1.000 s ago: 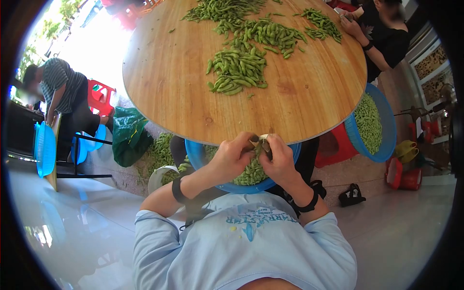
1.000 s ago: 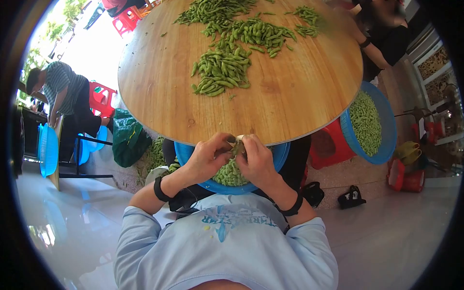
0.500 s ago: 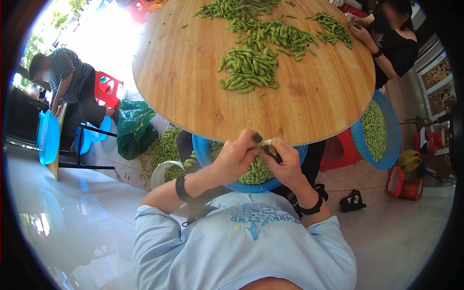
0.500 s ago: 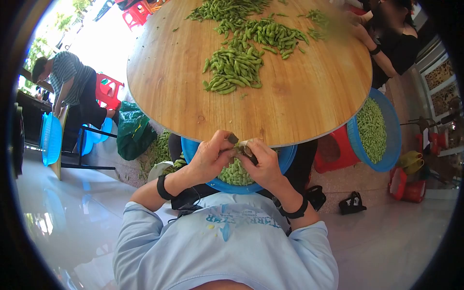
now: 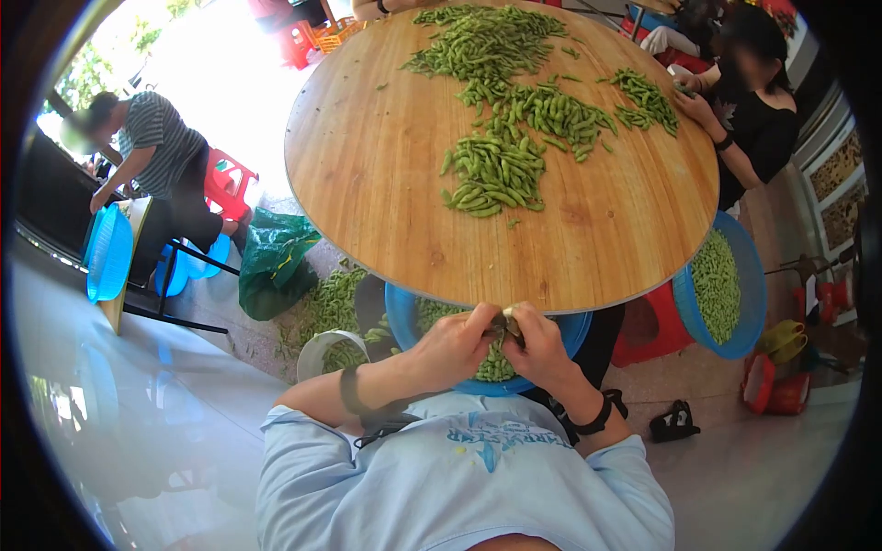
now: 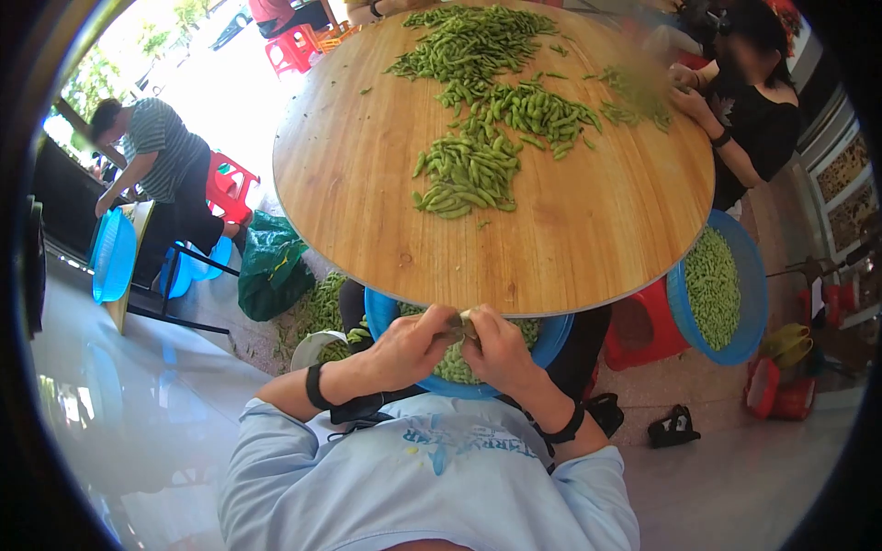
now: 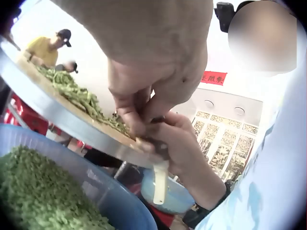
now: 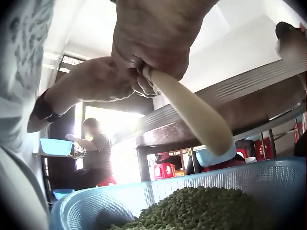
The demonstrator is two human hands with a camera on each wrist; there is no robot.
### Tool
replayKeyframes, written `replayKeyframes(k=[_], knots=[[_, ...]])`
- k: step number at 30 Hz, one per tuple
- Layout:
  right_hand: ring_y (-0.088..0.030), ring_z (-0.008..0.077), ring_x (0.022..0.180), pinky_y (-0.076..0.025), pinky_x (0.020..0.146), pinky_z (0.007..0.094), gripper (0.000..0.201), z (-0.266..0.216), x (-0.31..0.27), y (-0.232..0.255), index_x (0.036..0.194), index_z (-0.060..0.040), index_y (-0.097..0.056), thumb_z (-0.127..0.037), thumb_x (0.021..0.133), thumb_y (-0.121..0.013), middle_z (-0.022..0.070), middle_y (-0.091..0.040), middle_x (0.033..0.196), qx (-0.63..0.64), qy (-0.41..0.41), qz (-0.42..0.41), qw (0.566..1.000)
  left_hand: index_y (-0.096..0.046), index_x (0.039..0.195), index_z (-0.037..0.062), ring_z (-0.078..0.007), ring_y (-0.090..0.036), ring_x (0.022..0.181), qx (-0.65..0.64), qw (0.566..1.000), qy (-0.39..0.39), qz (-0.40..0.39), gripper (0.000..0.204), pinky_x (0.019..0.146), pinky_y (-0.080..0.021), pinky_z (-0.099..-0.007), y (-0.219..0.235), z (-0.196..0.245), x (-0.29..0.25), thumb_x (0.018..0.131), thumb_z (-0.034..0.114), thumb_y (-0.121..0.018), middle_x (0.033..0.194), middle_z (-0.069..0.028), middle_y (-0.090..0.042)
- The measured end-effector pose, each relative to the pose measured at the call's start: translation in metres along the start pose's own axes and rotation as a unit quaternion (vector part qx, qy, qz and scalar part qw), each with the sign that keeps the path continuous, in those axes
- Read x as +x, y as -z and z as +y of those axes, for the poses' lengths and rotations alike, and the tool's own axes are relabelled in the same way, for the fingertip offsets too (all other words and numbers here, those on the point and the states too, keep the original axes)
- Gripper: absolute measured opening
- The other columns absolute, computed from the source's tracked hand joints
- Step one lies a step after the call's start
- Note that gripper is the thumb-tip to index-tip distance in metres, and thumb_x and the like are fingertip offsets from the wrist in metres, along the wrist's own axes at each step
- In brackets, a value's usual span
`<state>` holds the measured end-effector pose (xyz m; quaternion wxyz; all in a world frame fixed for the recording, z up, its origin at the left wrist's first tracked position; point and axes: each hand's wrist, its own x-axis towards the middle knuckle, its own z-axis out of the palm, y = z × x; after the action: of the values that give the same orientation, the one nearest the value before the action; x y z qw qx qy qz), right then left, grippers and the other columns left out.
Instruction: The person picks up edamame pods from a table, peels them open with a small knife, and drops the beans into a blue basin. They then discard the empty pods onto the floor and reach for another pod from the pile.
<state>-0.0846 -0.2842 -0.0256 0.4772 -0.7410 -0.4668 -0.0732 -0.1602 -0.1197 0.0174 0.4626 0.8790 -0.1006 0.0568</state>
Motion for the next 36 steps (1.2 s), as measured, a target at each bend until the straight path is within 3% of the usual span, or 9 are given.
replayKeyframes(k=[4, 6, 9, 11, 15, 23, 29, 31, 36], knots=[[-0.058, 0.0339, 0.07, -0.049, 0.059, 0.0381, 0.024, -0.002, -0.011, 0.017, 0.091, 0.0022, -0.051, 0.003, 0.071, -0.064, 0.0176, -0.055, 0.086, 0.032, -0.076, -0.046, 0.996, -0.056, 0.091, 0.0012, -0.0369, -0.06, 0.081, 0.295, 0.931, 0.124, -0.177, 0.014, 0.069, -0.048, -0.0442, 0.064, -0.008, -0.022, 0.078, 0.007, -0.058, 0.08, -0.0182, -0.059], [-0.059, 0.033, 0.07, -0.049, 0.059, 0.0374, 0.022, -0.005, -0.014, 0.02, 0.091, 0.0022, -0.051, 0.001, 0.073, -0.064, 0.0171, -0.055, 0.086, 0.021, -0.052, -0.04, 0.998, -0.055, 0.085, 0.0013, -0.034, -0.057, 0.086, 0.465, 0.882, 0.045, -0.068, 0.012, 0.074, -0.047, -0.0435, 0.08, -0.012, -0.032, 0.075, 0.005, -0.057, 0.085, -0.0154, -0.059], [-0.059, 0.0321, 0.069, -0.048, 0.058, 0.0366, 0.019, 0.002, -0.013, 0.013, 0.09, 0.0018, -0.053, -0.001, 0.076, -0.065, 0.0161, -0.057, 0.084, 0.027, -0.039, -0.032, 0.998, -0.057, 0.087, 0.002, -0.0336, -0.056, 0.088, 0.388, 0.916, -0.039, -0.095, 0.012, 0.074, -0.047, -0.0416, 0.094, -0.017, 0.013, 0.075, 0.005, -0.057, 0.085, -0.0147, -0.058], [-0.059, 0.0321, 0.068, -0.047, 0.057, 0.0364, 0.018, 0.003, -0.016, 0.014, 0.089, 0.0015, -0.053, -0.002, 0.077, -0.065, 0.0157, -0.058, 0.083, 0.036, -0.056, -0.03, 0.997, -0.058, 0.09, 0.0016, -0.0354, -0.057, 0.086, 0.282, 0.958, -0.026, 0.039, 0.014, 0.073, -0.047, -0.0432, 0.08, -0.031, 0.05, 0.076, 0.002, -0.056, 0.085, -0.0155, -0.058], [-0.056, 0.024, 0.063, -0.044, 0.055, 0.0321, 0.014, 0.004, -0.014, 0.021, 0.09, 0.0016, -0.056, -0.002, 0.08, -0.064, 0.0133, -0.057, 0.079, 0.077, -0.109, -0.052, 0.99, -0.059, 0.094, 0.0003, -0.0368, -0.059, 0.086, 0.301, 0.952, 0.026, 0.052, 0.019, 0.074, -0.048, -0.0451, 0.055, -0.094, 0.128, 0.076, 0.001, -0.054, 0.089, -0.0177, -0.058], [-0.054, 0.0132, 0.063, -0.044, 0.058, 0.0254, 0.026, 0.006, -0.016, 0.025, 0.113, 0.0043, -0.055, -0.008, 0.091, -0.05, 0.0081, -0.057, 0.078, 0.285, -0.231, -0.071, 0.928, -0.065, 0.099, 0.0044, -0.0355, -0.059, 0.087, 0.347, 0.936, 0.058, 0.031, 0.022, 0.076, -0.048, -0.0443, 0.058, -0.087, 0.131, 0.078, 0.01, -0.06, 0.093, -0.0163, -0.057], [-0.046, 0.0058, 0.054, -0.036, 0.045, 0.0185, 0.034, 0.006, 0.0, 0.02, 0.128, 0.0006, -0.046, -0.017, 0.099, -0.041, 0.005, -0.055, 0.078, 0.468, -0.31, 0.02, 0.827, -0.064, 0.104, 0.0035, -0.0271, -0.061, 0.085, 0.176, 0.974, 0.03, 0.137, 0.031, 0.074, -0.049, -0.0379, 0.055, -0.082, 0.117, 0.073, 0.007, -0.063, 0.088, -0.0135, -0.062], [-0.045, 0.007, 0.054, -0.037, 0.043, 0.0203, 0.036, 0.006, 0.007, 0.021, 0.132, -0.0007, -0.043, -0.018, 0.099, -0.041, 0.0062, -0.053, 0.077, 0.51, -0.316, 0.061, 0.798, -0.063, 0.103, 0.0006, -0.0163, -0.061, 0.072, -0.139, 0.978, 0.139, 0.073, 0.028, 0.063, -0.048, -0.0303, 0.046, -0.063, 0.102, 0.076, 0.008, -0.069, 0.081, -0.0078, -0.065], [-0.045, 0.0085, 0.056, -0.037, 0.043, 0.0192, 0.039, 0.006, 0.016, 0.019, 0.135, -0.005, -0.038, -0.018, 0.099, -0.041, 0.0069, -0.053, 0.079, 0.601, -0.332, 0.063, 0.725, -0.064, 0.102, -0.0002, -0.0041, -0.057, 0.068, -0.293, 0.936, 0.198, -0.01, 0.022, 0.059, -0.045, -0.0194, 0.022, -0.024, 0.072, 0.08, 0.001, -0.068, 0.08, -0.0018, -0.066]])
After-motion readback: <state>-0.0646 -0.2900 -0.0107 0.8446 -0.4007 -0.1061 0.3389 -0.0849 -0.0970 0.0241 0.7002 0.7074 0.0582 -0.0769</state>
